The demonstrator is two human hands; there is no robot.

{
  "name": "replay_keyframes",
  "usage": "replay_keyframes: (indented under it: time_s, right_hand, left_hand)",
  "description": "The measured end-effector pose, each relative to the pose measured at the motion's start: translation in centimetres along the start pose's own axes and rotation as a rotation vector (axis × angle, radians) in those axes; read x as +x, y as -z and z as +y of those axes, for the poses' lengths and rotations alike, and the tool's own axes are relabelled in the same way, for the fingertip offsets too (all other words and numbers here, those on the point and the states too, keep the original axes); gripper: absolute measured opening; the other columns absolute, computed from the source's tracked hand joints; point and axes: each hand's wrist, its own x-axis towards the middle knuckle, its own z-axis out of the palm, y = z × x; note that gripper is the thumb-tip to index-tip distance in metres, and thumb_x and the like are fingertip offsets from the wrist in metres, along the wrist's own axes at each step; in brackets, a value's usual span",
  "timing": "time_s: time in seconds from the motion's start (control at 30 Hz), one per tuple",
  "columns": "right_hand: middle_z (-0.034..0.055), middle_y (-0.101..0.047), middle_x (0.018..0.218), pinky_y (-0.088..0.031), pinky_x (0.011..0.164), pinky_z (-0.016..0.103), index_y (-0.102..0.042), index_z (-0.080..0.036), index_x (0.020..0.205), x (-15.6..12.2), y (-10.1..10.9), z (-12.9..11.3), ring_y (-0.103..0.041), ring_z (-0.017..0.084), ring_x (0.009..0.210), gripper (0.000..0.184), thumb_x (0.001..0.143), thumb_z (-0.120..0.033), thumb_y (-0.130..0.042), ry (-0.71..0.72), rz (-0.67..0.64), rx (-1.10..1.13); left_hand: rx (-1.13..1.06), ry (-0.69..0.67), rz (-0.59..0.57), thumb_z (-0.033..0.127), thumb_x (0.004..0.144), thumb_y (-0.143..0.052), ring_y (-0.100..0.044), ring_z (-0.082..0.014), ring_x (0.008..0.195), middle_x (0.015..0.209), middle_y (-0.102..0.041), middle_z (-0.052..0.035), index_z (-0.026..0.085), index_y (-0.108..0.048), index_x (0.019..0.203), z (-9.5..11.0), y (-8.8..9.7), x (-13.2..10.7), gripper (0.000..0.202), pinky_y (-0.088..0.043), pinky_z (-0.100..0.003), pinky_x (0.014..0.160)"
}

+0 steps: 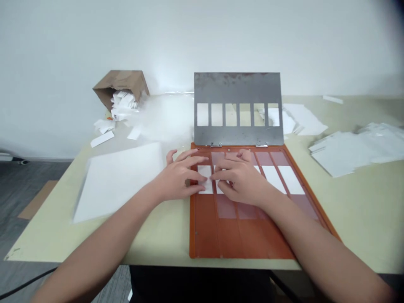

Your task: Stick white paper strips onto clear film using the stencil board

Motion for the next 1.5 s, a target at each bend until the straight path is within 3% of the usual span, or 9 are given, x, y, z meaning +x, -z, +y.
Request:
replay_keyframes:
  time_s: [0.13, 0.23, 0.4, 0.53, 0.73, 0.9, 1.0, 1.27, 1.5]
  right_hand:
    - [-0.0009, -0.066, 0.073, -0.019, 0.076, 0.036, -0.076, -0.023, 0.078, -0.1, -0.1, 0.1, -0.048, 0.014, 0.071, 0.031, 0.081, -0.007, -0.049, -0.037, -0.012, -0.010]
    - [0.0003, -0.068, 0.080, -0.019, 0.076, 0.036, -0.075, -0.022, 0.086, 0.0, -0.3, 0.4, -0.052, 0.014, 0.074, 0.030, 0.085, -0.008, -0.048, -0.065, 0.019, -0.033]
    - [0.0036, -0.070, 0.089, -0.022, 0.082, 0.038, -0.073, -0.021, 0.095, 0.3, -0.4, 0.5, -0.056, 0.016, 0.079, 0.026, 0.091, -0.013, -0.048, -0.173, 0.027, -0.051]
    - [0.0058, -0.072, 0.097, -0.024, 0.087, 0.040, -0.073, -0.023, 0.097, 0.5, -0.6, 0.6, -0.060, 0.020, 0.089, 0.023, 0.095, -0.021, -0.050, -0.287, 0.015, 0.027]
    - [0.0078, -0.071, 0.106, -0.027, 0.091, 0.043, -0.072, -0.023, 0.101, 0.8, -0.9, 1.0, -0.061, 0.025, 0.101, 0.020, 0.093, -0.027, -0.054, -0.361, 0.038, 0.139]
    - [0.0051, -0.073, 0.099, -0.037, 0.085, 0.038, -0.068, -0.024, 0.106, 1.1, -0.5, 0.6, -0.064, 0.021, 0.091, 0.035, 0.090, -0.052, -0.057, -0.419, 0.028, 0.360]
    - [0.0018, -0.072, 0.087, -0.042, 0.074, 0.031, -0.069, -0.023, 0.091, 1.3, 0.3, 0.2, -0.063, 0.016, 0.079, 0.034, 0.086, -0.054, -0.058, -0.417, 0.001, 0.516]
    - [-0.0028, -0.054, 0.064, -0.034, 0.055, 0.026, -0.056, -0.020, 0.072, 1.2, 3.6, 0.9, -0.045, 0.011, 0.059, 0.034, 0.084, -0.052, -0.059, -0.463, 0.044, 0.681]
    - [-0.0030, -0.053, 0.063, -0.033, 0.055, 0.026, -0.056, -0.021, 0.067, -1.5, 5.5, 3.2, -0.044, 0.011, 0.058, 0.035, 0.084, -0.051, -0.058, -0.479, -0.002, 0.585]
  left_hand:
    - [0.009, -0.035, -0.008, 0.036, 0.093, -0.060, -0.039, -0.0303, 0.142, 0.141, -0.059, -0.0007, 0.035, -0.077, 0.086, 0.1, 0.1, -0.1, 0.018, -0.014, -0.063, 0.111]
    - [0.004, 0.025, 0.027, 0.039, 0.095, -0.054, -0.042, -0.0292, 0.140, 0.139, -0.061, -0.0042, 0.034, -0.075, 0.102, 0.5, 0.0, -0.1, 0.023, -0.014, -0.063, 0.111]
    - [0.090, 0.163, 0.031, 0.067, 0.075, -0.069, -0.032, -0.0412, 0.143, 0.152, -0.046, -0.0142, 0.027, -0.064, 0.127, 1.0, -0.1, 0.1, 0.065, -0.010, -0.073, 0.108]
    - [0.014, 0.215, 0.025, 0.066, 0.071, -0.073, -0.036, -0.0414, 0.138, 0.146, -0.051, -0.0116, 0.027, -0.068, 0.115, 1.2, -0.1, 0.4, 0.060, -0.007, -0.071, 0.110]
    - [-0.292, 0.330, 0.149, 0.042, 0.049, -0.089, -0.046, -0.0368, 0.121, 0.121, -0.058, -0.0075, 0.023, -0.062, 0.096, 1.5, -0.2, 1.1, 0.057, -0.012, -0.066, 0.110]
    - [-0.514, 0.304, 0.259, 0.042, 0.073, -0.072, -0.059, -0.0213, 0.087, 0.096, -0.064, -0.0026, 0.022, -0.055, 0.095, 1.8, 0.1, 1.5, 0.034, -0.044, -0.043, 0.090]
    - [-0.678, 0.265, 0.319, 0.049, 0.080, -0.067, -0.057, -0.0148, 0.066, 0.082, -0.064, -0.0006, 0.021, -0.056, 0.096, 2.0, 0.5, 2.2, 0.034, -0.046, -0.029, 0.066]
    - [-0.937, 0.250, 0.542, 0.053, 0.078, -0.070, -0.059, -0.0134, 0.059, 0.069, -0.066, 0.0015, 0.020, -0.055, 0.093, 3.9, 1.4, 6.1, 0.039, -0.048, -0.027, 0.061]
    - [-0.956, 0.242, 0.497, 0.049, 0.083, -0.065, -0.062, -0.0153, 0.066, 0.071, -0.065, 0.0009, 0.021, -0.063, 0.094, 6.2, -0.3, 7.8, 0.030, -0.052, -0.030, 0.066]
